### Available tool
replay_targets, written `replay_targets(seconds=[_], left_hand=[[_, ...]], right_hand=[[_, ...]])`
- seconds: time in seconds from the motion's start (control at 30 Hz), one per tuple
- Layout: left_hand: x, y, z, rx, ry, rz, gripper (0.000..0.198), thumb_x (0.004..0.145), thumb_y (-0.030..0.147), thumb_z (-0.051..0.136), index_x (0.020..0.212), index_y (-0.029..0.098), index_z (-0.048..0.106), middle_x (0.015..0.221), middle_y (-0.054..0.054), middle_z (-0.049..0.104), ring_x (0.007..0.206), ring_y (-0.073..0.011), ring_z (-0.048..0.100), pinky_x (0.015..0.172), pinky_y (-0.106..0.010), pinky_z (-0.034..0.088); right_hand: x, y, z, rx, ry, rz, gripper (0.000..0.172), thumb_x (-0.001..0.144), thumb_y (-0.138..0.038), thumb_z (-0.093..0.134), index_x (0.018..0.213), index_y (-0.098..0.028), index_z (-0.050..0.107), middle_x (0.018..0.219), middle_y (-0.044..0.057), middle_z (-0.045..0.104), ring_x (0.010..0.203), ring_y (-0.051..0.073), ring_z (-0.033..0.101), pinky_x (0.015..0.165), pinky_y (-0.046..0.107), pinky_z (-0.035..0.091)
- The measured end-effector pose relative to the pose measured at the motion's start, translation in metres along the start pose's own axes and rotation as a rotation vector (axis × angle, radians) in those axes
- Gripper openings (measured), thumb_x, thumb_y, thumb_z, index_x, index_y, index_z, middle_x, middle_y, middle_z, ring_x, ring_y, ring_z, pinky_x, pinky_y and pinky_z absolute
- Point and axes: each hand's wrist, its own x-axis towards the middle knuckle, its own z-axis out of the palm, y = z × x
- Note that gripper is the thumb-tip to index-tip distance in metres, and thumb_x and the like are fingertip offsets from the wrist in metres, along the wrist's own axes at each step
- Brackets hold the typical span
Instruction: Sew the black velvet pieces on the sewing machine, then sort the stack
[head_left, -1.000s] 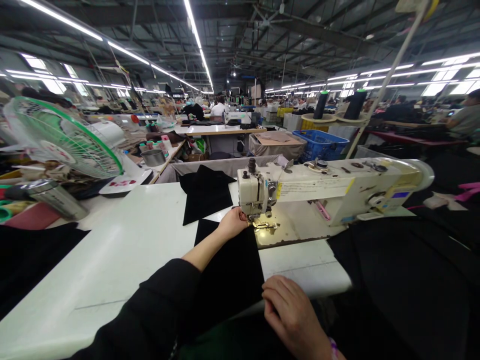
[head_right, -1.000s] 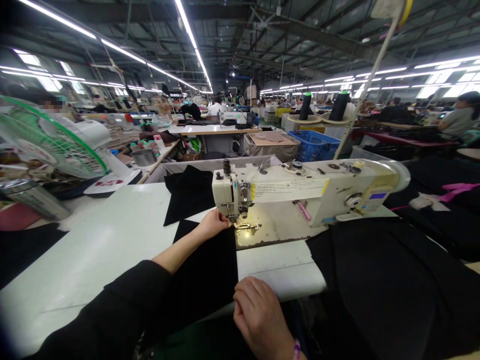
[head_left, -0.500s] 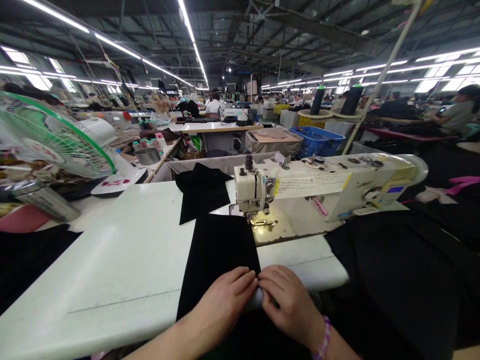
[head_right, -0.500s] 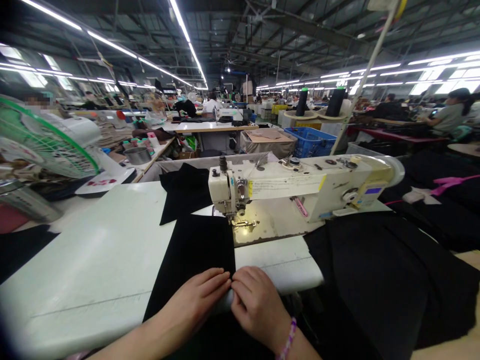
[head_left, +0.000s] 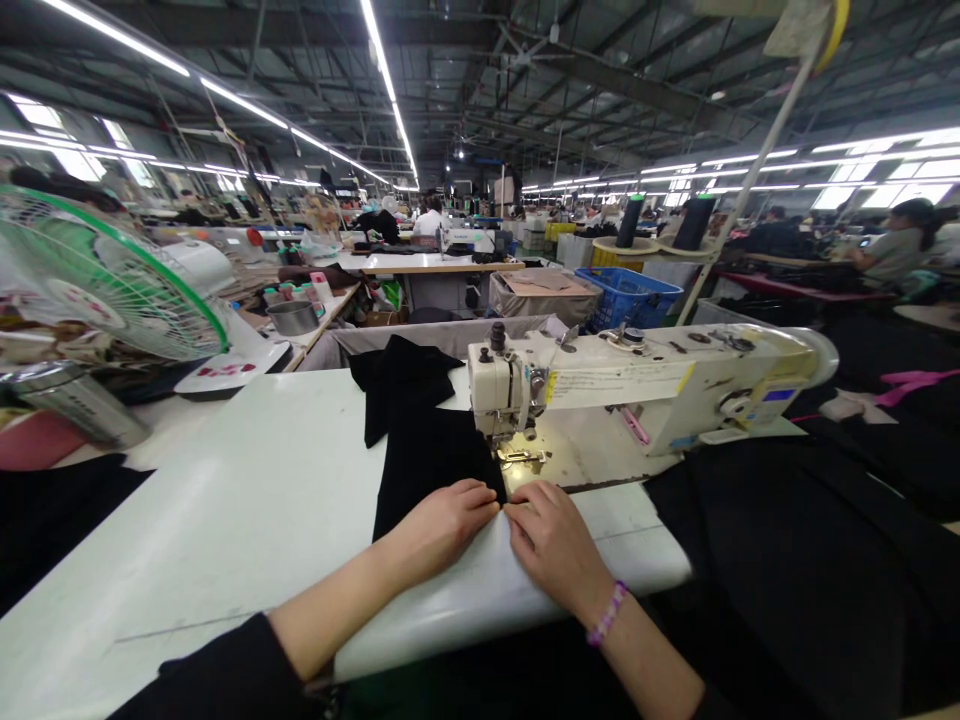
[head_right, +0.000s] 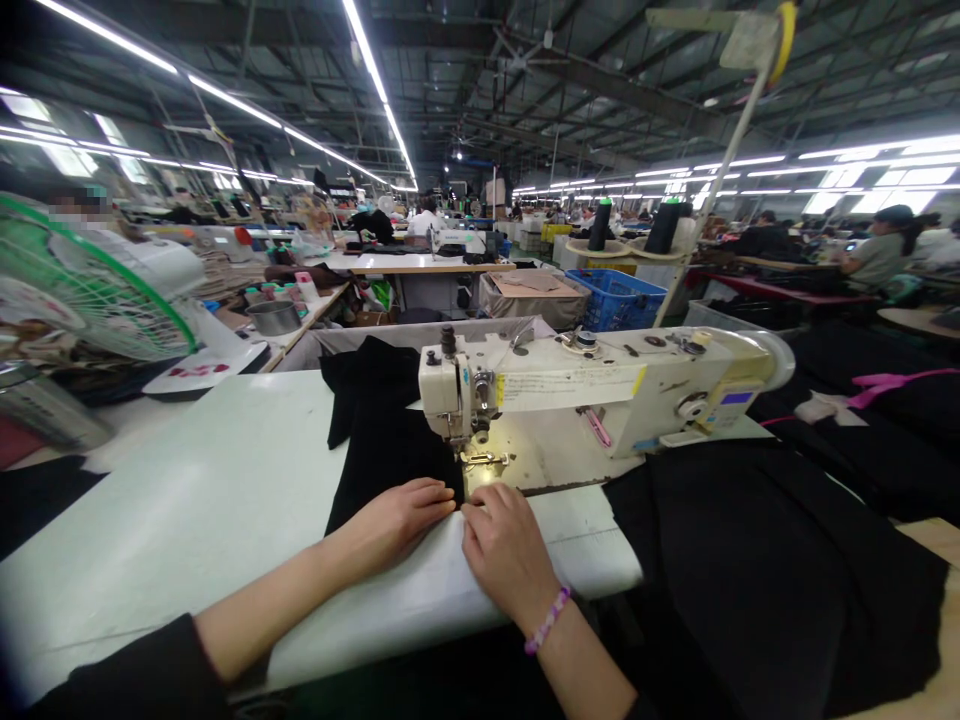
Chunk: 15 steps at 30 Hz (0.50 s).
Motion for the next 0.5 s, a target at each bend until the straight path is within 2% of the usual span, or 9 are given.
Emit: replay_targets(seconds=[0.13,0.3,0.4,0.5], left_hand=[[0.008,-0.016,-0.003,-0.045,0.023,-0.049,0.034,0.092,0.009,0.042,0.113,0.016,0.069,0.113,-0.011,0.07,0.108,-0.0214,0.063,0.092,-0.035,0.056],[0.017,-0.04,-0.007,-0.066,0.002,-0.057,0.037,0.092,0.008,0.037,0.11,0.014,0.07,0.115,-0.011,0.069,0.107,-0.0213,0.063,0.094,-0.034,0.055],[0.023,-0.052,-0.006,-0.052,-0.014,-0.072,0.034,0.092,0.009,0.039,0.108,0.014,0.069,0.115,-0.011,0.068,0.107,-0.0214,0.063,0.094,-0.034,0.053],[0.027,-0.055,-0.003,-0.012,-0.018,-0.131,0.032,0.093,0.01,0.041,0.111,0.015,0.067,0.115,-0.01,0.068,0.108,-0.0214,0.062,0.095,-0.033,0.052]], right_hand=[[-0.009,0.008,-0.025,-0.093,0.098,0.09,0.021,0.091,-0.014,0.049,0.101,-0.019,0.067,0.101,0.01,0.065,0.095,0.025,0.059,0.086,0.043,0.049],[-0.046,0.049,-0.084,-0.324,0.159,0.273,0.027,0.095,-0.032,0.045,0.1,-0.017,0.067,0.105,0.013,0.067,0.097,0.028,0.061,0.09,0.046,0.049],[-0.087,0.085,-0.116,-0.527,0.122,0.447,0.043,0.093,-0.043,0.04,0.105,-0.011,0.066,0.109,0.018,0.068,0.097,0.033,0.063,0.09,0.05,0.05],[-0.131,0.116,-0.129,-0.609,-0.019,0.598,0.048,0.088,-0.046,0.04,0.1,-0.008,0.068,0.096,0.022,0.07,0.087,0.036,0.067,0.083,0.051,0.053]])
